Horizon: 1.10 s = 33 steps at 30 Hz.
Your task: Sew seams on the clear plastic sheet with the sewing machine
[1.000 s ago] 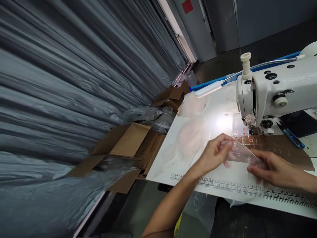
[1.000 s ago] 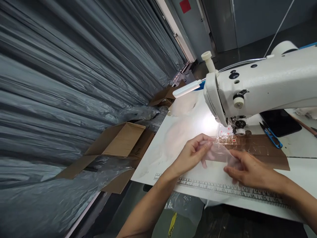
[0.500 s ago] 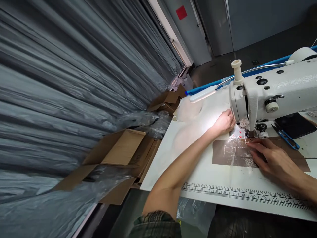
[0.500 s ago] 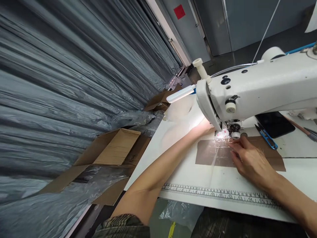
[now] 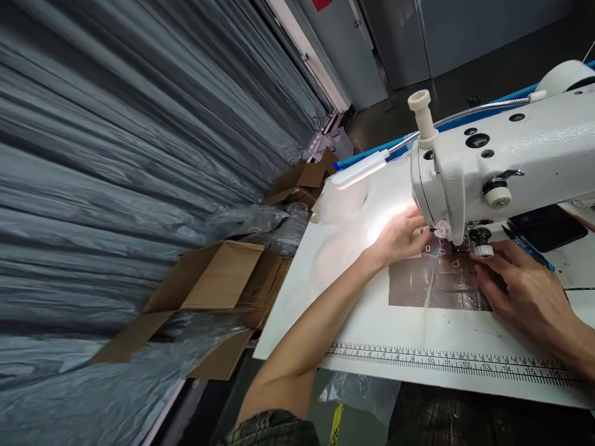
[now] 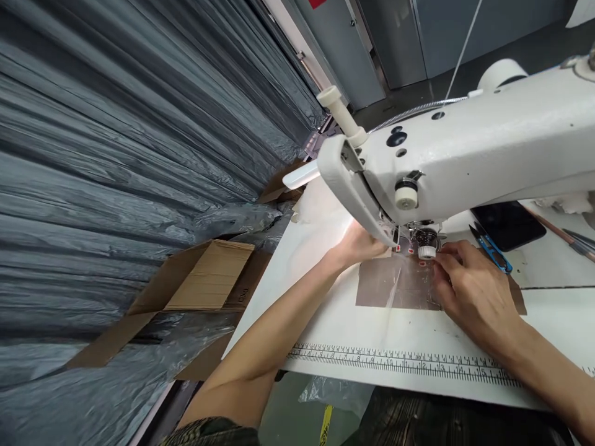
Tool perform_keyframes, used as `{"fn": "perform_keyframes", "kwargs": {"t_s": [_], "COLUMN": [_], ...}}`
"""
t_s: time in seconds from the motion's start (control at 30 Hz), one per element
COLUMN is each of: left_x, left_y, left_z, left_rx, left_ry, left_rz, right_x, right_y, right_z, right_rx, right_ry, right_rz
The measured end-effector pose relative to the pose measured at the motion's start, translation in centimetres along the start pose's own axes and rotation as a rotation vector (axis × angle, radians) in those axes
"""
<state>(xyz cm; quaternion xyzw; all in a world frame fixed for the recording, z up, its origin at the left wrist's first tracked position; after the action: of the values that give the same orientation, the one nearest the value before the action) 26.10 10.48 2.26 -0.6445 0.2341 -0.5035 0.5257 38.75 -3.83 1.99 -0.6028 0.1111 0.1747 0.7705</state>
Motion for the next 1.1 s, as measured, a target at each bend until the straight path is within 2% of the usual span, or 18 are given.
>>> {"fn": "perform_keyframes", "kwargs": {"t_s": [0.1, 0.2, 0.27, 0.5, 0.67, 0.8, 1.0, 1.1], "left_x": [4.4, 6.9, 6.9, 4.1, 4.5, 5.1, 5.5, 5.7], "left_y": [1.0, 2.1, 2.8, 5.1, 4.1, 3.3, 3.6, 3.3], "left_z": [-2.2, -3.5, -3.5, -1.8, -2.1, -2.5, -2.8, -3.1], "left_rx": [-0.113, -0.195, -0.234, -0.353, -0.337, -0.347, -0.39, -0.335], "left_ry": [0.315, 0.466, 0.445, 0.251, 0.236, 0.214, 0.208, 0.241], "left_rz": [-0.049, -0.002, 0.027, -0.016, 0.006, 0.054, 0.063, -0.005], "right_x": [0.4, 0.5, 0.5, 0.8, 0.1, -0.8, -0.7, -0.9], "right_y": [0.0, 0.2, 0.3, 0.3, 0.2, 0.9, 2.3, 2.2], "right_z": [-0.1, -0.1, 0.0, 0.3, 0.6, 0.4, 0.5, 0.7], "right_rx": [-0.014, -0.037, -0.048, -0.078, -0.124, -0.196, -0.354, -0.396], "right_ry": [0.053, 0.067, 0.071, 0.048, -0.074, -0.163, -0.043, 0.002], "right_rz": [0.02, 0.042, 0.053, 0.119, 0.275, 0.328, 0.536, 0.648]}}
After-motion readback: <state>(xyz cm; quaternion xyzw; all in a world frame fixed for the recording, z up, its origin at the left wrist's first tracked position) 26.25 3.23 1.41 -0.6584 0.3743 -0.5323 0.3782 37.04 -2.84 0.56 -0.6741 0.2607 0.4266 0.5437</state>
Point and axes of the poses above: each hand's wrist, its own z-axis towards the middle knuckle, its own y-axis out of the palm, x = y × z, the point moved 7 cm from there along z, towards the middle knuckle, and after that the axes turned 13 degrees about -x, right-handed, at the moved point
